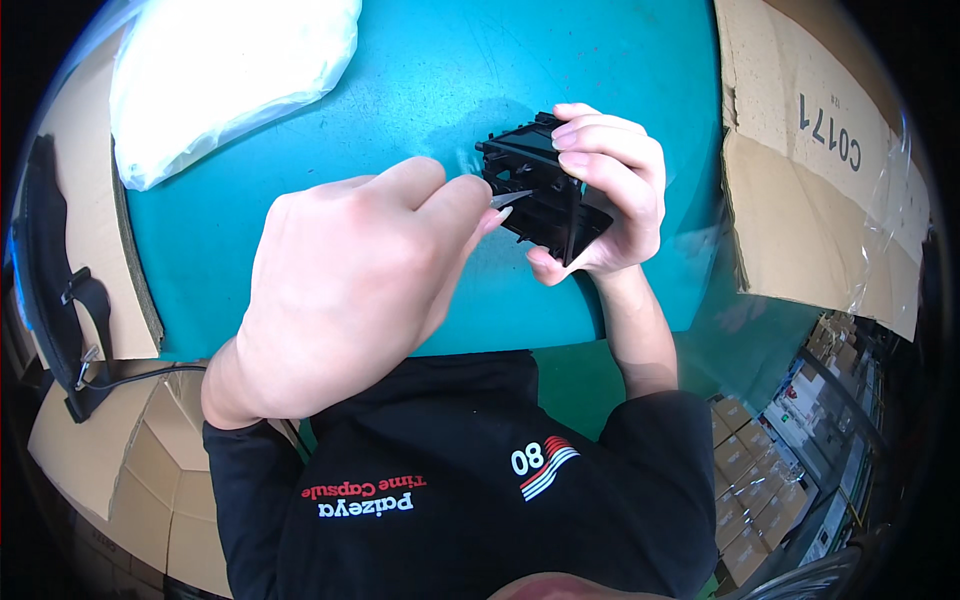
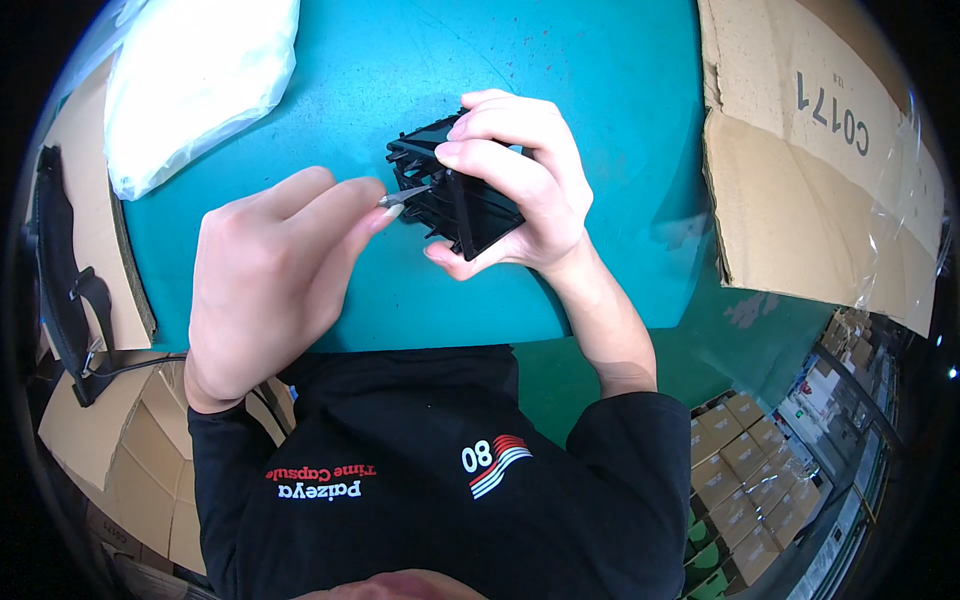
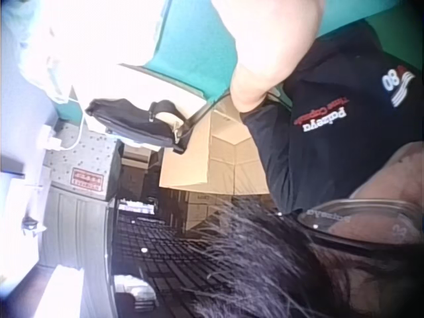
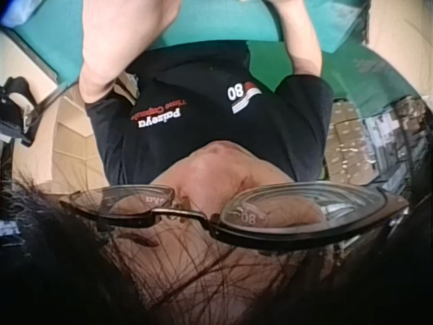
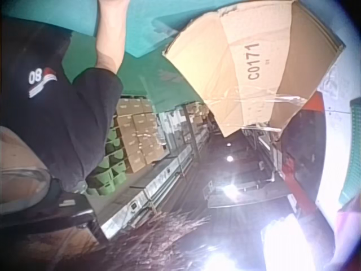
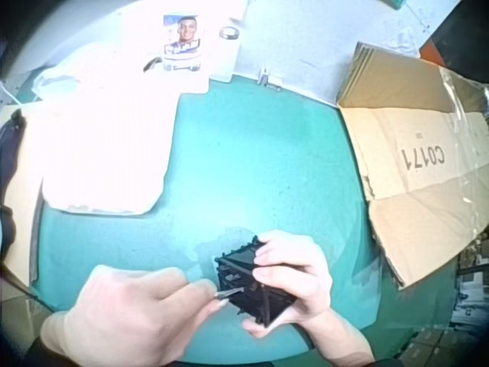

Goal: The person uses a small metal tool to scrape or clean the interior of a black plastic housing. They then place the housing into a clear plastic bag and put it into a cardboard box. The person repeats this process with a second housing.

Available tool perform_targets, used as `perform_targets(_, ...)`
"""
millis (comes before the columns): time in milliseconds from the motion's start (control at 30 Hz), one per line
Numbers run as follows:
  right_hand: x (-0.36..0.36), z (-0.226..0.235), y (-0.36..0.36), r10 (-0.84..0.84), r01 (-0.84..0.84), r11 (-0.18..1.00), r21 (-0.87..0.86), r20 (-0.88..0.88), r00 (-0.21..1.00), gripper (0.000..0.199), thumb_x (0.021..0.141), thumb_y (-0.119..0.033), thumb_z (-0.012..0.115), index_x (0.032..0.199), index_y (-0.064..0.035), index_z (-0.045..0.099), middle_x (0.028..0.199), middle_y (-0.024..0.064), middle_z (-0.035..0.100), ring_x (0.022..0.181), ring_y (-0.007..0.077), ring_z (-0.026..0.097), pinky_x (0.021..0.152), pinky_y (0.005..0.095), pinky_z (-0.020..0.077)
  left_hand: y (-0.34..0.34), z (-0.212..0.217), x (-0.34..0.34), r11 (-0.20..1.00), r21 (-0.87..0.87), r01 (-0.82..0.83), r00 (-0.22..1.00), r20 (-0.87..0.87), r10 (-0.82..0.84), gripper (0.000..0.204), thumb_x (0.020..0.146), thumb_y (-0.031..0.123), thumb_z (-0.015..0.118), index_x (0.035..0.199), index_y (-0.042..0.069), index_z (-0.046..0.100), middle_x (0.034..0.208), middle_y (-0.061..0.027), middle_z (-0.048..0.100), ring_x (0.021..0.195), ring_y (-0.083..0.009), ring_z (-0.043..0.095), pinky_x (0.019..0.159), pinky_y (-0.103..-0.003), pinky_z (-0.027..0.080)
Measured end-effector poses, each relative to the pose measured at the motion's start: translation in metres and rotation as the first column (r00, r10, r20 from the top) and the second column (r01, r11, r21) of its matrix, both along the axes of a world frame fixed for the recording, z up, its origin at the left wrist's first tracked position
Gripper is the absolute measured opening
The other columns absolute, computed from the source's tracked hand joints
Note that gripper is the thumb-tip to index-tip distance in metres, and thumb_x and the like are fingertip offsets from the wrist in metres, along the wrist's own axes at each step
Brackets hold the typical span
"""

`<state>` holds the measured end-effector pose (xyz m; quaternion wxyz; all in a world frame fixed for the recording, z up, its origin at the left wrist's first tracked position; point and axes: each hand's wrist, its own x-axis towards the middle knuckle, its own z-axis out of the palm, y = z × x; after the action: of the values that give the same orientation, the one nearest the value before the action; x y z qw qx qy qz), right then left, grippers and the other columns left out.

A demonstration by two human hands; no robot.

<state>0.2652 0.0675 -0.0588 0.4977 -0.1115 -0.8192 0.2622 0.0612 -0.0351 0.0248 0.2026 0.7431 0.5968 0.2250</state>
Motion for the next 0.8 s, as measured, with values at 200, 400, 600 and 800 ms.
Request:
perform_targets(200,0.002,0.002,0.0,-0.016,0.013,0.999,0.045,0.088,0.996,0.058,0.068,-0.035,0.09,0.11,-0.0021,0.069,0.102,0.0116,0.066,0.095,0.0271,0.065,0.087,0.0472,0.0585,-0.004,-0.008,0.006,0.986,0.155,0.063,0.94,-0.34,-0.006,0.018,0.081,0.017,0.075,0.097,0.012,0.067,0.074,-0.0019,0.043,0.061,-0.016,0.052,0.052,-0.032,0.042)
perform_targets(400,0.004,0.006,0.0,-0.05,0.034,0.993,0.115,0.142,0.989,0.055,0.068,-0.036,0.09,0.107,-0.0031,0.07,0.101,0.0113,0.066,0.095,0.0272,0.065,0.087,0.0468,0.0585,-0.007,-0.011,0.01,0.978,0.207,0.032,0.905,-0.421,0.06,0.021,0.08,0.019,0.075,0.098,0.012,0.067,0.078,-0.0018,0.042,0.065,-0.0154,0.05,0.055,-0.03,0.043)
perform_targets(600,0.012,0.007,0.007,-0.066,0.066,0.997,0.033,-0.012,0.998,0.06,0.068,-0.04,0.088,0.108,-0.0008,0.067,0.101,0.012,0.066,0.095,0.0287,0.065,0.083,0.0432,0.0579,0.005,-0.016,0.004,0.965,0.261,-0.016,0.994,-0.101,0.043,0.031,0.077,0.008,0.079,0.107,0.008,0.071,0.08,-0.0034,0.045,0.066,-0.0169,0.05,0.057,-0.031,0.042)
perform_targets(800,0.019,-0.016,0.004,-0.003,-0.065,0.929,-0.365,-0.182,0.983,0.081,0.079,-0.053,0.08,0.123,0.01,0.053,0.112,0.0193,0.061,0.102,0.0268,0.061,0.087,0.0382,0.0529,0.018,-0.015,-0.001,0.961,0.26,-0.094,0.984,0.17,0.05,0.028,0.083,0.003,0.077,0.111,0.002,0.073,0.077,-0.0061,0.05,0.062,-0.0165,0.049,0.055,-0.031,0.041)
